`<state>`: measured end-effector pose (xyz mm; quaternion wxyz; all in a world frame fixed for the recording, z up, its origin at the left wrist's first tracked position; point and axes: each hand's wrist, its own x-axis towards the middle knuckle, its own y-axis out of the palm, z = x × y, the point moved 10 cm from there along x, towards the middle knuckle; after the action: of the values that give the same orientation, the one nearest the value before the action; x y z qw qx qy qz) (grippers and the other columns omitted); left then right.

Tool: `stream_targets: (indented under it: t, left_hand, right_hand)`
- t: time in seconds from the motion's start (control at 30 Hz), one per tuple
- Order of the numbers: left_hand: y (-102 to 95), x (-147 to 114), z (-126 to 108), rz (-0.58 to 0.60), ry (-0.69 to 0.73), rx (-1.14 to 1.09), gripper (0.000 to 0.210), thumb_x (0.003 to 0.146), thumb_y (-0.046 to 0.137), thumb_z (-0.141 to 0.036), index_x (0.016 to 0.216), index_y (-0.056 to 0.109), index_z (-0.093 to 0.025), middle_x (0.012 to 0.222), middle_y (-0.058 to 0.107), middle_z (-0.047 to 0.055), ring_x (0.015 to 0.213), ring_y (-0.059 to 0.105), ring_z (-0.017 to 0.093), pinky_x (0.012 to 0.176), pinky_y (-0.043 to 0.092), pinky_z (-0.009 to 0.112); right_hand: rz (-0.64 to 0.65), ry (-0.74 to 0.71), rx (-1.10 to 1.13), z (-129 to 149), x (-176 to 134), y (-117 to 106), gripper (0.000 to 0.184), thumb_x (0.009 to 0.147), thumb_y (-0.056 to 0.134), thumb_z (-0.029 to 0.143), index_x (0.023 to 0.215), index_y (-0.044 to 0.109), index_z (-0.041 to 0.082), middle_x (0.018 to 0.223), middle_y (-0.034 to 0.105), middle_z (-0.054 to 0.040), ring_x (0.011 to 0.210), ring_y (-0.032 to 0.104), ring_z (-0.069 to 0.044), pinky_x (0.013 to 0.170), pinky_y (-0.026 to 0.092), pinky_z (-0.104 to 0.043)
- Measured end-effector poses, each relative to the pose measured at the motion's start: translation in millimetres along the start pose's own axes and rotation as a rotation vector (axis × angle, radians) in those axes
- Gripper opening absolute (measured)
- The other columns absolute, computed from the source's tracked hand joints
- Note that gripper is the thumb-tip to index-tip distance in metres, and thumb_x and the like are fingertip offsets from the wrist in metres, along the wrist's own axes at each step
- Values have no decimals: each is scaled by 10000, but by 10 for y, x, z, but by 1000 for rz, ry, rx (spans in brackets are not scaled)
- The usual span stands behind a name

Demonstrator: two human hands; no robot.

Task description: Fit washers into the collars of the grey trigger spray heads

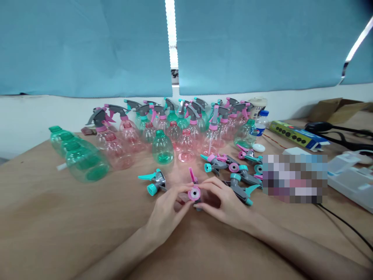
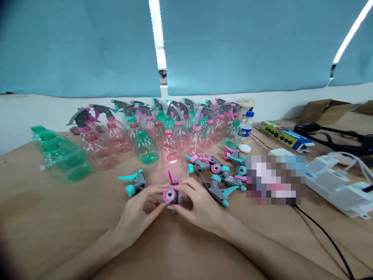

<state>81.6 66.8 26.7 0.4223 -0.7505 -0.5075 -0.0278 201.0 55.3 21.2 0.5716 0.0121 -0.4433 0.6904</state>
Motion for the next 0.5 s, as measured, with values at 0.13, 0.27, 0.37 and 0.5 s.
stream_targets:
  t: [0.13,0.27,0.37,0.5]
  left_hand:
    - [-5,1,-59,-22,91,-4,235,863,506,-74,1042,566,-215,1066,639,27,950,640,146,748,584,266]
    - [-3,1,-77,-24,115,27,217,861,518,-62,1011,573,-209,998,632,24,894,632,136,699,572,237]
    - [-15,6,-81,-31,98,42,157,873,526,-93,977,574,-200,965,617,28,821,622,127,639,552,219]
    - [-28,21,-91,-16,60,44,122,883,519,-124,965,573,-196,959,606,36,793,612,128,633,538,228]
  right_hand:
    - [10,0,29,21,-4,26,319,811,671,270,1113,587,208,1036,576,-62,952,573,-177,832,492,-324]
    - [3,16,34,28,-16,31,281,820,663,270,1090,611,211,970,573,-54,865,571,-165,747,501,-311]
    - [8,34,34,-5,-27,33,280,821,659,259,1093,613,217,973,566,-55,864,568,-167,747,503,-320]
    - [-7,41,43,-40,-34,8,292,811,672,280,1090,610,216,989,553,-59,911,566,-177,788,501,-332]
